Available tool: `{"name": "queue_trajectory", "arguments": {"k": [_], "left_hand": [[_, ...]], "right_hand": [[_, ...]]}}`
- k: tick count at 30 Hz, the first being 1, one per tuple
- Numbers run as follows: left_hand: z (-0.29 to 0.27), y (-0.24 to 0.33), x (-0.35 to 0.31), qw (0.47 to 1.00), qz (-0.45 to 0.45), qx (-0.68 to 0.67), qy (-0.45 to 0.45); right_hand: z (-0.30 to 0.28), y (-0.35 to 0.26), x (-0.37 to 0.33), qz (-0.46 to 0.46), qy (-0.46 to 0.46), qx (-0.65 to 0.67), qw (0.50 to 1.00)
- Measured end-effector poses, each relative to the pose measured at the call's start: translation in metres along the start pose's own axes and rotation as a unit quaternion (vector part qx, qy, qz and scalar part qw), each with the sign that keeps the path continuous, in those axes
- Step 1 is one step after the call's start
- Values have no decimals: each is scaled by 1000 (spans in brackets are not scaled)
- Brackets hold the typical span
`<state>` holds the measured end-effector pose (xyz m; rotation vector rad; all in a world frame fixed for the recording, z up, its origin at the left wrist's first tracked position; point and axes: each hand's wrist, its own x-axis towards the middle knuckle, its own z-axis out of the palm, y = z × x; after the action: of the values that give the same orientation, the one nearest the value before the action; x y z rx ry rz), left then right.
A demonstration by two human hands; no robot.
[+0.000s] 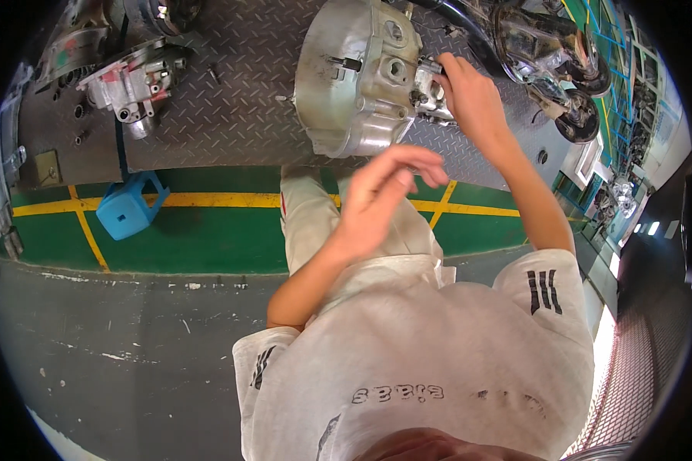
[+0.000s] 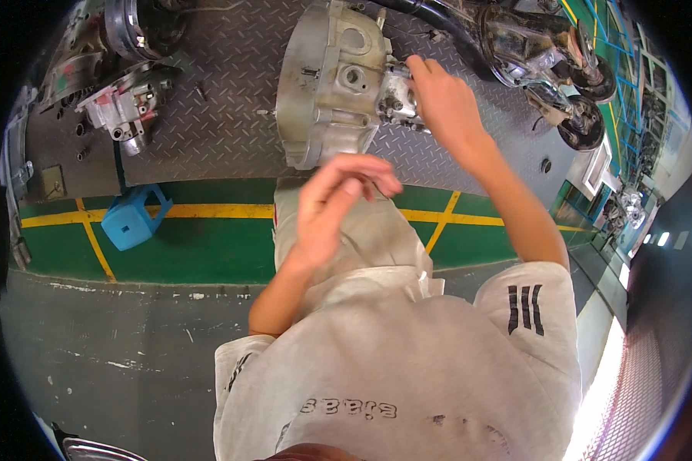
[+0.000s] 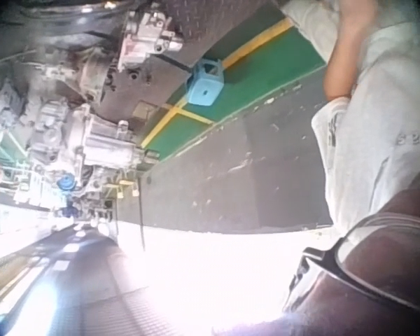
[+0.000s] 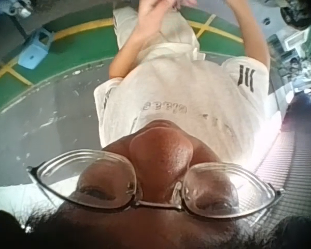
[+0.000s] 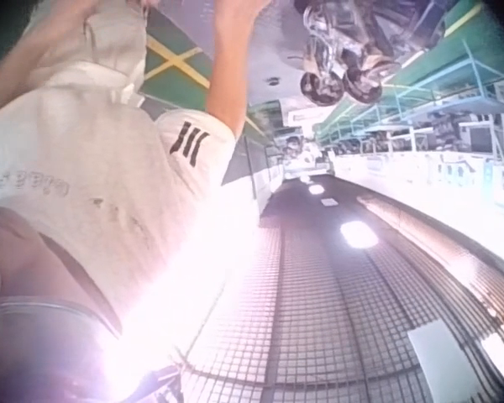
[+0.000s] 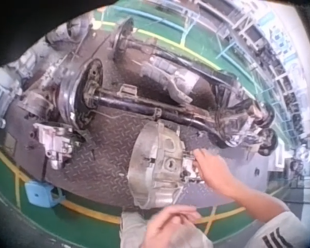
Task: The person reassembles a transmission by fitting gears onto a shaft inside the housing and then aligning and bolting the two halves of the transmission case together.
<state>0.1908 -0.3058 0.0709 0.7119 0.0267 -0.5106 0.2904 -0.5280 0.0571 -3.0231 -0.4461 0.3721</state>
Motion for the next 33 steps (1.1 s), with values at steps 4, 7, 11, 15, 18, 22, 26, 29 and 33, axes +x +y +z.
{"name": "queue_trajectory", "arguments": {"k": [4, 7, 11, 15, 18, 22, 26, 29, 33], "left_hand": [[-11, 19, 16, 970, 122, 200, 73], [-25, 38, 60, 865, 296, 403, 48], [-49, 59, 133, 768, 351, 535, 31], [-45, 48, 103, 827, 310, 453, 121], [-30, 10, 32, 884, 334, 298, 134], [27, -30, 0, 988, -53, -76, 123], [27, -109, 62, 925, -142, -319, 151], [25, -148, 98, 829, -153, -527, 110], [23, -163, 124, 751, -63, -648, 110]], "right_hand": [[-3, -11, 21, 148, -143, -62, 977], [-3, -3, 15, 41, 9, 60, 997], [-1, -8, 11, 34, -25, -6, 999], [-1, -1, 17, 129, -81, -21, 988], [5, -3, 14, -16, 76, 47, 996], [3, 0, 24, 112, -48, 43, 992], [-14, -15, 13, 92, -11, 91, 992], [-11, -10, 15, 60, -7, 86, 994], [-8, -10, 28, 99, -35, 36, 994]]}}
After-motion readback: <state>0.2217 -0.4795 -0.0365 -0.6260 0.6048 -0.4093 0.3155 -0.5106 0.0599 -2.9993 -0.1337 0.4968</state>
